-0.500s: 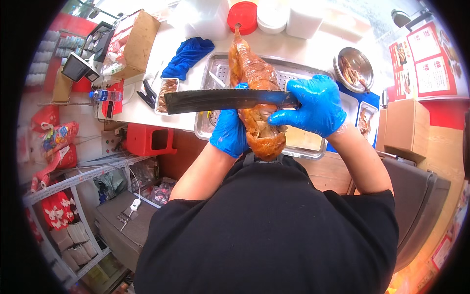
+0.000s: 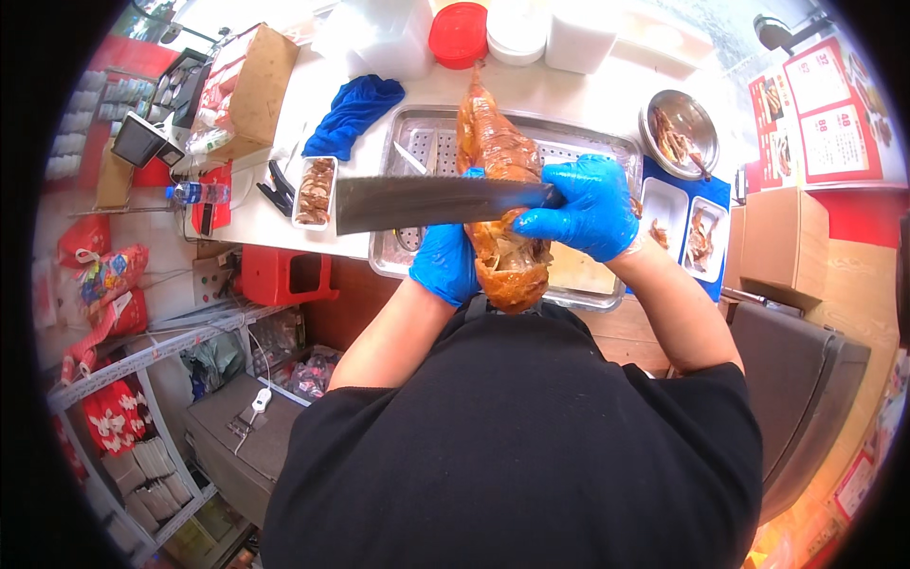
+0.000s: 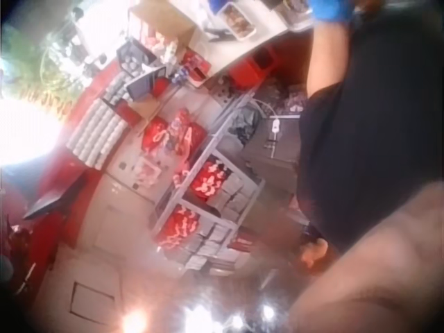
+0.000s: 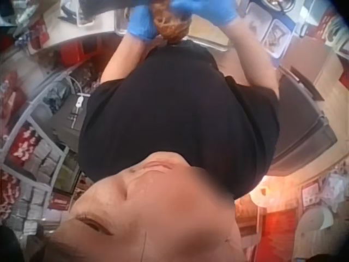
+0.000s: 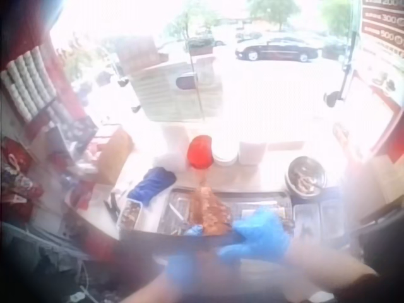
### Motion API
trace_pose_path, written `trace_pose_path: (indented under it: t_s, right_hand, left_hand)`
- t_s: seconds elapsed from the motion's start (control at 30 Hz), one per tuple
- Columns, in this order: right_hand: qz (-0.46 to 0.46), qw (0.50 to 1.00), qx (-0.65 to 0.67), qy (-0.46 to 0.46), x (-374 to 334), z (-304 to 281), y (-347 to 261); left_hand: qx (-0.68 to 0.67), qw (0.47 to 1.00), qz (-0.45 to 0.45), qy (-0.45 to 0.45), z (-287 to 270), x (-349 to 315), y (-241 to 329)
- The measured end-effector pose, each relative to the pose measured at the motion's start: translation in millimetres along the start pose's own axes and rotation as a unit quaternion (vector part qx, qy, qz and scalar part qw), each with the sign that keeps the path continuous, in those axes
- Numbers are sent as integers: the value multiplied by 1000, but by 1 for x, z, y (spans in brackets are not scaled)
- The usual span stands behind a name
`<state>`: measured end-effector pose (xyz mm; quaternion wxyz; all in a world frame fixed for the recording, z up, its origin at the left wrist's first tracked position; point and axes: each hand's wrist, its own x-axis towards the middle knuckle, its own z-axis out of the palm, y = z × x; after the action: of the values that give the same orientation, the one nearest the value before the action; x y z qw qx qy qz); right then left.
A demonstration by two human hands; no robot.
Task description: The person carves a whole roasted duck using a large knife, slicing thin pieces of meat and skin from the body and placing them onto a metal tray. The person holds the duck with one hand while cutting with the other, working methodically along the carcass.
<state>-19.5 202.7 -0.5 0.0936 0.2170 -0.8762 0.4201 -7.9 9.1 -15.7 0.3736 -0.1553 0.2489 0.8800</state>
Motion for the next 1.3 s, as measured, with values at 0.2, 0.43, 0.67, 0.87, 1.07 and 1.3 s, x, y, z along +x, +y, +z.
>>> trace_pose_path:
  t_s: [0.2,0.43,0.67,0.87,1.07,1.3]
  right_hand:
    - [106,975,190,49,-17,11,2]
    - [275,958,78,0,-22,-34,74]
    - [205,904,-292,-236,-30,-4,149]
    - [195,906,-262,-270,-29,10,151]
    - [184,897,-312,-251,-29,6,147]
    - [167,918,-325,-153,-32,6,147]
  left_hand:
    - [40,998,44,35,14,-4,2]
    - [16,985,169,-14,-27,4,29]
    - [-21,984,162,64,-75,-8,41]
    - [-50,985,141,88,-72,-16,32]
    - [-41,990,110,77,-71,-15,30]
    - [-25,990,111,83,-58,-16,27]
